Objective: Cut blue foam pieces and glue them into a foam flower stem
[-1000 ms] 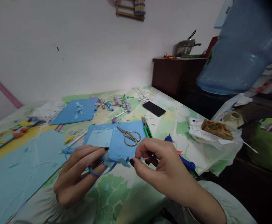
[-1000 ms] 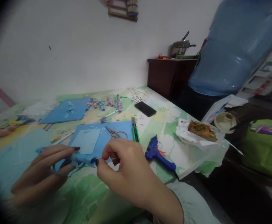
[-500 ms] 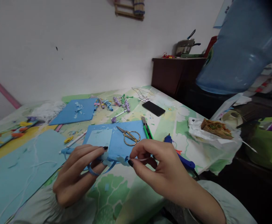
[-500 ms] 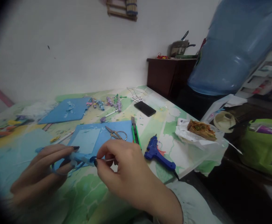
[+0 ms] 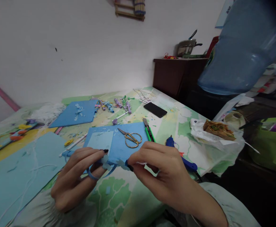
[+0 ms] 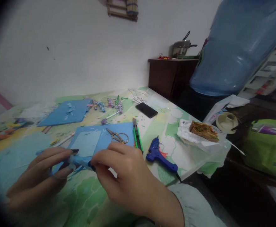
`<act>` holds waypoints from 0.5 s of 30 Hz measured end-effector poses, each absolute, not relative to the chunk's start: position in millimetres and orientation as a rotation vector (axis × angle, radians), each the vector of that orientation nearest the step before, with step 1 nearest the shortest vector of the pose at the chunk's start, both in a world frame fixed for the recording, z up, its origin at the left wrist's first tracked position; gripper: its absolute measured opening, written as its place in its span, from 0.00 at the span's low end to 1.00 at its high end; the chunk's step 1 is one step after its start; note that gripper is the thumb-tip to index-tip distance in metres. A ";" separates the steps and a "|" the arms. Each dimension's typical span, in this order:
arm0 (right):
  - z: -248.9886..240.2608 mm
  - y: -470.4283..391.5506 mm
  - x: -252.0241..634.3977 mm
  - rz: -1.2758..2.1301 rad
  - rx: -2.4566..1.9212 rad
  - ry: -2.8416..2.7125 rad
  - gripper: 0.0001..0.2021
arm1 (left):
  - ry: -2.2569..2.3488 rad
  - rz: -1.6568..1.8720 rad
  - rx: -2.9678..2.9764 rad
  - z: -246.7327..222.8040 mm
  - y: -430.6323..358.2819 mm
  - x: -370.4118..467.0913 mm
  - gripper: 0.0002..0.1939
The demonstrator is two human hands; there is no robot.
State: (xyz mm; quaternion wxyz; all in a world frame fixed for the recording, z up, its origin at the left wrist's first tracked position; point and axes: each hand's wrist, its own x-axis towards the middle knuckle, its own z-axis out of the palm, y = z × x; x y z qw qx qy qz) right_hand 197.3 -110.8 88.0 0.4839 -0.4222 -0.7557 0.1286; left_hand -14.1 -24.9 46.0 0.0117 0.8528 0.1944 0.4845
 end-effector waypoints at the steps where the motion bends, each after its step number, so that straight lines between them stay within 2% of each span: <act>1: 88.2 -110.7 197.5 0.307 -1.021 -1.852 0.06 | 0.566 1.509 2.683 45.7 -23.1 -15.9 0.05; 6: 85.9 -109.9 198.1 0.254 -1.017 -1.905 0.08 | 0.407 1.528 2.768 45.0 -19.3 -19.4 0.09; 15: 86.1 -111.8 198.3 0.231 -1.061 -1.973 0.08 | 0.539 1.450 2.736 48.7 -22.7 -19.4 0.05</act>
